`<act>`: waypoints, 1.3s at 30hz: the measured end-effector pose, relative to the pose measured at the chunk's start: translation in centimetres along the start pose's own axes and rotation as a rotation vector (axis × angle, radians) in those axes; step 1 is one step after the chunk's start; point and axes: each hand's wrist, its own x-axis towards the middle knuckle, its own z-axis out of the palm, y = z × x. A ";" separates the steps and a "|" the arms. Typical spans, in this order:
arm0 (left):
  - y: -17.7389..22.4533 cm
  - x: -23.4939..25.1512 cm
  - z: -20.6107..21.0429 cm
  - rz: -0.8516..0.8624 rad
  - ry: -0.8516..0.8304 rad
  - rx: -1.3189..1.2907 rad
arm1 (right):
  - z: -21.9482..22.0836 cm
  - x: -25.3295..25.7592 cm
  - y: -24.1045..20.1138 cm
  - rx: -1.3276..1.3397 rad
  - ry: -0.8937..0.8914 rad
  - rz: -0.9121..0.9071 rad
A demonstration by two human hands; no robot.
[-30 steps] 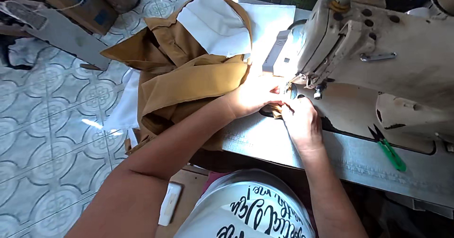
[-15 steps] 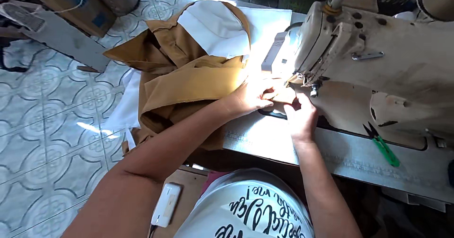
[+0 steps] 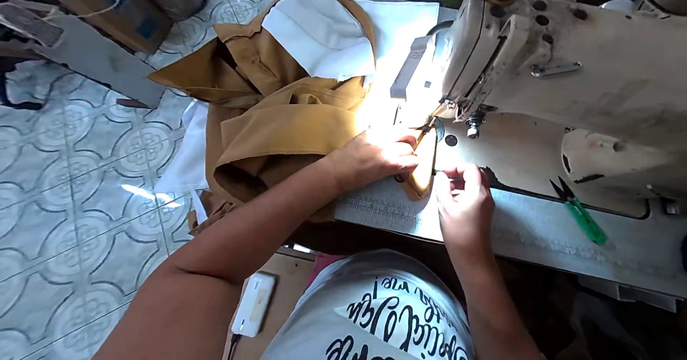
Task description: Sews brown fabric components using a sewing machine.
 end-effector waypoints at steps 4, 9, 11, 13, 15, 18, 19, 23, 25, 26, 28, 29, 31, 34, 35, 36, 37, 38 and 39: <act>1.1 -0.1 0.4 -0.112 0.029 0.005 | 2.2 0.9 -1.0 -0.101 -0.040 0.044; 1.5 -0.4 0.9 -0.148 -0.017 0.049 | 2.6 0.9 -0.9 -0.180 -0.096 0.137; 1.8 -0.3 0.8 -0.161 -0.069 0.053 | 2.2 0.9 -0.8 -0.167 -0.070 0.113; 1.9 -0.2 0.8 -0.173 -0.103 0.051 | 1.6 0.7 -0.6 -0.130 -0.052 0.065; 2.1 -0.2 0.8 -0.193 -0.124 0.039 | 1.3 0.6 -0.7 -0.103 -0.060 0.048; 2.4 -0.1 0.8 -0.243 -0.155 -0.007 | 1.2 0.8 -0.8 -0.145 -0.103 0.046; 2.4 0.0 0.6 -0.256 -0.184 -0.019 | 1.3 0.9 -0.9 -0.155 -0.120 0.044; 2.1 0.2 -0.2 -0.273 -0.248 -0.013 | 1.3 1.1 -1.0 -0.222 -0.143 0.008; 2.0 0.0 -0.1 -0.265 -0.243 -0.016 | 1.2 1.2 -1.1 -0.226 -0.163 0.023; 2.0 0.0 -0.2 -0.266 -0.241 -0.030 | 1.1 1.2 -1.1 -0.218 -0.172 0.042; 1.9 0.0 -0.2 -0.256 -0.238 -0.052 | 1.1 1.2 -1.0 -0.196 -0.186 0.089; 1.9 0.1 -0.3 -0.252 -0.247 -0.056 | 1.1 1.3 -1.0 -0.189 -0.195 0.118; 1.9 0.1 -0.3 -0.248 -0.251 -0.058 | 1.1 1.3 -1.0 -0.152 -0.182 0.140; 1.8 0.1 -0.2 -0.240 -0.238 -0.067 | 1.1 1.3 -0.9 -0.118 -0.170 0.139; 1.8 0.1 -0.2 -0.239 -0.240 -0.068 | 1.0 1.3 -0.9 -0.124 -0.172 0.128; 1.8 0.1 -0.1 -0.234 -0.239 -0.068 | 1.1 1.2 -0.8 -0.133 -0.171 0.106; 1.7 0.1 0.0 -0.229 -0.239 -0.061 | 1.1 1.1 -0.8 -0.152 -0.174 0.092; 1.7 0.1 0.0 -0.226 -0.241 -0.050 | 1.1 1.1 -0.8 -0.182 -0.183 0.082; 1.7 0.1 0.0 -0.226 -0.237 -0.045 | 1.0 1.1 -0.8 -0.211 -0.192 0.068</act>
